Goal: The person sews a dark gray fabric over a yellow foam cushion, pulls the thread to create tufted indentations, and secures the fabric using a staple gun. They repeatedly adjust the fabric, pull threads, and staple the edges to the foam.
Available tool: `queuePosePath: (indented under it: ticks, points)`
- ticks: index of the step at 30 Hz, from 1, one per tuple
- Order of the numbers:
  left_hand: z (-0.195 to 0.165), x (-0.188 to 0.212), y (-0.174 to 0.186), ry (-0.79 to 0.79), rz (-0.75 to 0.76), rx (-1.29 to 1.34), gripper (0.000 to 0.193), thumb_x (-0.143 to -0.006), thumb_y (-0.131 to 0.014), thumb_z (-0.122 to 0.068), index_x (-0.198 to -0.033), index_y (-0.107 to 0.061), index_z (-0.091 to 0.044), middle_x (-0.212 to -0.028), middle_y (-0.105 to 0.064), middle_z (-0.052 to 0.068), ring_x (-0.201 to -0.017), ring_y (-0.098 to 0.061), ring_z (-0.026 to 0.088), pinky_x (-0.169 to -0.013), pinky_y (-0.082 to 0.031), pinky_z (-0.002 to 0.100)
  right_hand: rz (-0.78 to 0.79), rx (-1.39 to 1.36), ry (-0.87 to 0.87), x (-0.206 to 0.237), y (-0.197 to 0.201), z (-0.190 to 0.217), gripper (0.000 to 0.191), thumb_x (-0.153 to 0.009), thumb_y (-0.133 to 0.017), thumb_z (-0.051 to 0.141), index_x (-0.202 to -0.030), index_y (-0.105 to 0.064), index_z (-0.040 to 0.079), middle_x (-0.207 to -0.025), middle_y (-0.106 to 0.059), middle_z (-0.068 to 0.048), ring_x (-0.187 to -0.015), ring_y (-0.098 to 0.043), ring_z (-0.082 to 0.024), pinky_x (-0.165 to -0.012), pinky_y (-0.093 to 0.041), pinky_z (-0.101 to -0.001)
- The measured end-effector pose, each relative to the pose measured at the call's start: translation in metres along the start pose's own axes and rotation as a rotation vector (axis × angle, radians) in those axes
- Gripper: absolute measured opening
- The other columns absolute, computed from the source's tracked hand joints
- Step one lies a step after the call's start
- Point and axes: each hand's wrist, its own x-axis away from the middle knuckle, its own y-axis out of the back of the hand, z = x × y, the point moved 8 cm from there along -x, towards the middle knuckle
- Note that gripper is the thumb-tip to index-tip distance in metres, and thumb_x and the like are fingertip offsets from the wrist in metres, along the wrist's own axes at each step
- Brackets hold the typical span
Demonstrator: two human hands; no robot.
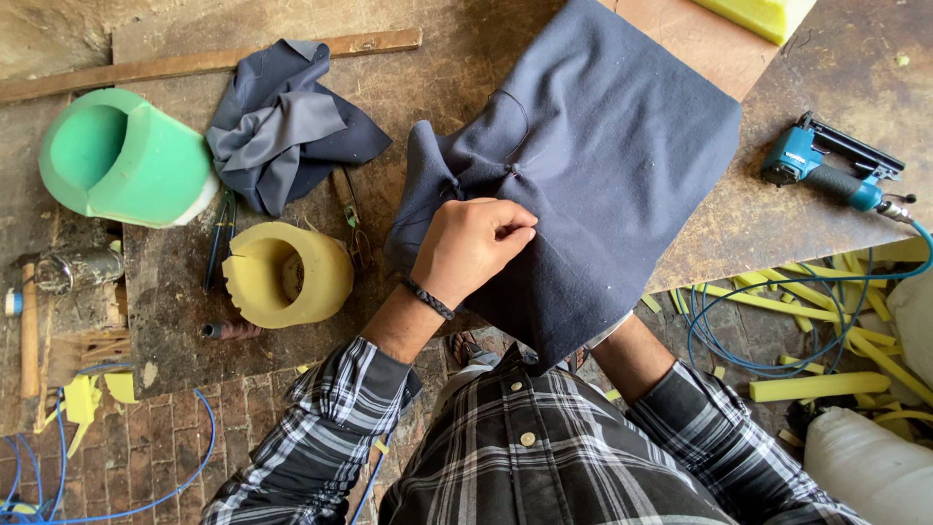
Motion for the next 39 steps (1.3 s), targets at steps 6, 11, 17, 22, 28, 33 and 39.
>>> queuePosePath:
  ticks: [6,11,17,22,28,33,39]
  points:
    - [-0.008,-0.008,-0.002,-0.166,0.086,-0.128,0.012,-0.084,-0.079,-0.017,-0.093,-0.078,-0.008,-0.086,-0.074,0.012,-0.075,-0.074,0.028,-0.066,-0.059,0.036,-0.012,-0.002,0.05,0.001,0.011,-0.002,0.031,-0.099,-0.061,0.016,-0.117,-0.07,-0.008,-0.097,-0.076,-0.025,-0.074,-0.079,-0.03,-0.069,-0.067,-0.0421]
    - [-0.022,-0.008,-0.002,-0.378,0.175,-0.236,0.009,-0.084,-0.074,-0.015,-0.084,-0.071,-0.007,-0.082,-0.07,0.009,-0.077,-0.071,0.029,-0.069,-0.058,0.039,-0.001,0.096,0.065,0.009,0.028,0.003,0.032,-0.099,-0.061,0.016,-0.117,-0.07,-0.009,-0.097,-0.077,-0.027,-0.074,-0.08,-0.031,-0.07,-0.068,-0.0432]
    - [-0.04,-0.012,0.018,-0.55,0.176,-0.314,0.013,-0.085,-0.074,-0.014,-0.082,-0.064,-0.007,-0.077,-0.063,0.01,-0.076,-0.068,0.03,-0.069,-0.056,0.042,0.034,1.304,-0.107,0.144,0.037,0.086,0.046,-0.094,-0.068,0.025,-0.126,-0.062,-0.006,-0.112,-0.068,-0.022,-0.093,-0.07,-0.028,-0.084,-0.058,-0.041]
    - [-0.076,-0.009,0.02,-0.71,0.269,-0.18,0.013,-0.083,-0.074,-0.014,-0.084,-0.064,-0.008,-0.082,-0.065,0.01,-0.076,-0.069,0.03,-0.067,-0.056,0.04,0.584,0.828,0.772,0.113,-0.099,0.119,0.092,-0.08,-0.085,0.048,-0.146,-0.041,0.003,-0.15,-0.046,-0.005,-0.141,-0.041,-0.018,-0.119,-0.031,-0.0334]
    - [-0.081,-0.047,0.031,-0.555,0.189,-0.026,0.011,-0.082,-0.076,-0.011,-0.087,-0.068,-0.008,-0.079,-0.067,0.006,-0.069,-0.07,0.021,-0.061,-0.057,0.033,0.49,0.895,0.242,0.052,-0.085,0.096,0.036,-0.088,-0.077,0.013,-0.12,-0.068,0.0,-0.108,-0.071,-0.001,-0.103,-0.062,-0.008,-0.094,-0.051,-0.0266]
    - [-0.058,-0.104,-0.014,-0.279,0.064,0.14,0.011,-0.081,-0.077,-0.008,-0.088,-0.068,-0.005,-0.076,-0.066,0.005,-0.065,-0.068,0.014,-0.058,-0.056,0.027,0.415,0.708,0.145,0.008,-0.031,0.146,0.029,-0.086,-0.062,0.008,-0.113,-0.068,0.0,-0.099,-0.067,0.0,-0.092,-0.059,-0.009,-0.084,-0.048,-0.0237]
    - [-0.033,-0.167,-0.083,-0.067,-0.022,0.213,0.01,-0.082,-0.075,-0.005,-0.089,-0.068,-0.004,-0.077,-0.068,0.003,-0.066,-0.067,0.009,-0.06,-0.056,0.025,0.3,0.418,0.009,-0.048,0.049,0.192,0.035,-0.105,-0.049,0.027,-0.101,-0.07,0.0,-0.078,-0.066,-0.004,-0.068,-0.057,-0.011,-0.064,-0.047,-0.0258]
